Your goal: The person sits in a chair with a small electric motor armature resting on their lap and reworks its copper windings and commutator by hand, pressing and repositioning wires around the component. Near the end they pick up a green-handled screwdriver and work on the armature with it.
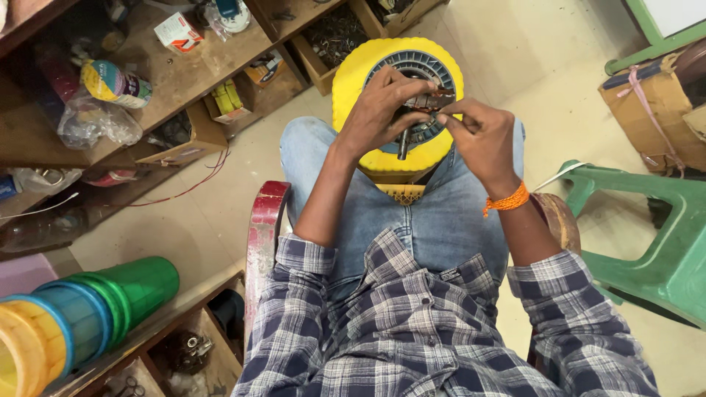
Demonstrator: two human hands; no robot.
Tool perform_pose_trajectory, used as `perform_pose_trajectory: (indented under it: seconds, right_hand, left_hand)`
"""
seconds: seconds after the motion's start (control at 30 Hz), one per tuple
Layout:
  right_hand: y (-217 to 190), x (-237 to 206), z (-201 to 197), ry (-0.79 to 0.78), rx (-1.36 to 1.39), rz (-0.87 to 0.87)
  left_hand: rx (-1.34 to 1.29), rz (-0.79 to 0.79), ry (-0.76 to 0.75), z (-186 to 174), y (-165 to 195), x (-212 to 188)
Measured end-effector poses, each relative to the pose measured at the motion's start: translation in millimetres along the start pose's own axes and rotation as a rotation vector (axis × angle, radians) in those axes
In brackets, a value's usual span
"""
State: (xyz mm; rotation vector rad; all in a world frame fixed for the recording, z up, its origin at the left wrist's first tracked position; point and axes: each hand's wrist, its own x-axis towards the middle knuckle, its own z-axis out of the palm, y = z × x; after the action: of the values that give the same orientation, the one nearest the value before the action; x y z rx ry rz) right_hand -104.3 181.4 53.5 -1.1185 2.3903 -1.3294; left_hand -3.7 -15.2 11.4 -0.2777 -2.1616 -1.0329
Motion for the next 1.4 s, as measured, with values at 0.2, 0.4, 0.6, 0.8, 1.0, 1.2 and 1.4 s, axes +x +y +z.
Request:
perform_pose_trajectory:
  seconds: [0.2,0.4,0.6,0.8,1.0,1.2,1.4]
  right_hand:
    - [-1,3,-8,0.024,0.055,0.031]
    - [-3,-3,-7,0.002,-0.059,-0.086]
    - [7,-14,14,0.03,-0.097,-0.309]
    - [17,-20,24,-0.015,-0.07,-0.319]
    - [4,-26,13,-0.01,-0.034,-0.229]
    - [-17,-32,-12,-0.062,-0.068,-0.168]
    - [-32,-22,-28,-0.062,-0.174,-0.261]
  left_hand:
    - [0.045,-0.09,-0.061,-1,3,1]
    - [0.105,-0.187,-0.122,0,2,2]
    - [0.237,0.019,-0.186,-5,2,0]
    - [0.415,0.236,0.074,7,2,-16]
    - [0.702,0.292,0.222,22,5,-34]
    - [0.473,0.192,0.158,29,1,-34]
    - [0.209,-0.044,0.334,44,-1,-42]
